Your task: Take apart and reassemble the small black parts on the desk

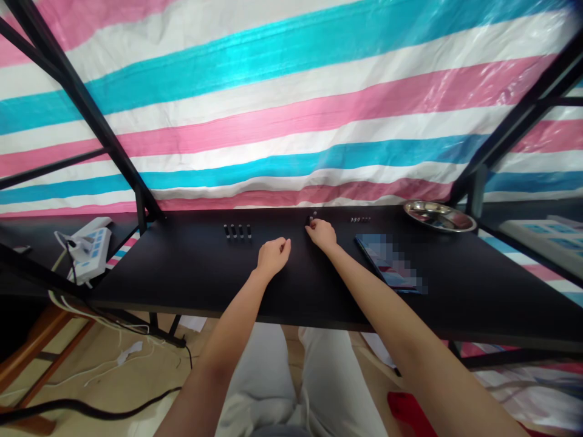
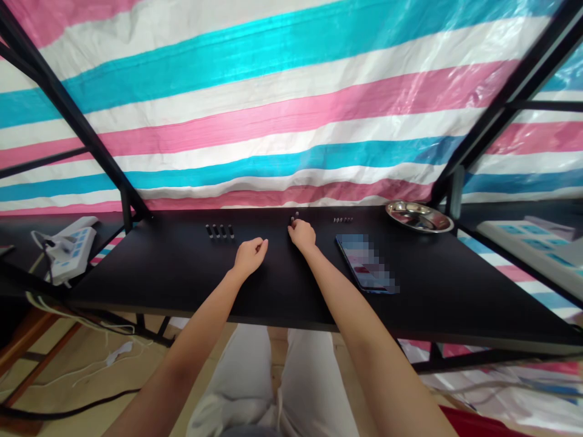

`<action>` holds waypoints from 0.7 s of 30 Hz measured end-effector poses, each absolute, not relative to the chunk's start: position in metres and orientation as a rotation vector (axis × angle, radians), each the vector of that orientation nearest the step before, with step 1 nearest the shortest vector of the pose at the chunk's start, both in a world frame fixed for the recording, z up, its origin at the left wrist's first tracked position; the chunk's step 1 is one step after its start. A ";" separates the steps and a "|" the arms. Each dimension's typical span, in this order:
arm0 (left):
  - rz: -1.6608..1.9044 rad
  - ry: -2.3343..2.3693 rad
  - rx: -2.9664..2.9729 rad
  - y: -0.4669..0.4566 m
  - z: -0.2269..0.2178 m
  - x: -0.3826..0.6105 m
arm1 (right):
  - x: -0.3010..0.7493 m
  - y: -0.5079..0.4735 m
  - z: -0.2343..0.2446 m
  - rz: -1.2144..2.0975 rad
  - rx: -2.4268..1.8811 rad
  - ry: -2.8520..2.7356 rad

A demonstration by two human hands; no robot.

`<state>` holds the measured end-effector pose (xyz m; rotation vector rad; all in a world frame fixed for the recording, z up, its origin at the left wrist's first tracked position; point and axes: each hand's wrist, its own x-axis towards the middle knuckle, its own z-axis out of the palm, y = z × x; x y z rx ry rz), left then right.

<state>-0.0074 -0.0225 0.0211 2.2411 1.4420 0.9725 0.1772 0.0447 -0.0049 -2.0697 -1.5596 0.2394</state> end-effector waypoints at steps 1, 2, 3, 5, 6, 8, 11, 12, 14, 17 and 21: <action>0.972 1.440 2.240 -0.023 0.021 -0.007 | 0.177 0.045 -0.004 0.234 -2.076 -1.558; 0.973 1.439 2.240 -0.023 0.021 -0.007 | 0.177 0.045 -0.004 0.229 -2.082 -1.557; 0.974 1.438 2.241 -0.023 0.021 -0.007 | 0.177 0.046 -0.004 0.224 -2.087 -1.558; 0.977 1.437 2.242 -0.023 0.021 -0.007 | 0.177 0.046 -0.004 0.225 -2.092 -1.562; 0.977 1.436 2.242 -0.023 0.021 -0.007 | 0.177 0.047 -0.004 0.229 -2.094 -1.563; 0.972 1.429 2.243 -0.023 0.021 -0.007 | 0.178 0.048 -0.005 0.235 -2.093 -1.565; 0.968 1.416 2.241 -0.023 0.021 -0.008 | 0.180 0.050 -0.007 0.241 -2.084 -1.577; 0.970 1.414 2.238 -0.024 0.021 -0.008 | 0.181 0.050 -0.008 0.247 -2.083 -1.583; 0.970 1.420 2.230 -0.024 0.021 -0.007 | 0.184 0.052 -0.009 0.268 -2.085 -1.592; 0.965 1.428 2.233 -0.024 0.021 -0.006 | 0.190 0.054 -0.008 0.309 -2.103 -1.584; 0.967 1.429 2.238 -0.023 0.021 -0.006 | 0.197 0.053 -0.006 0.299 -2.110 -1.571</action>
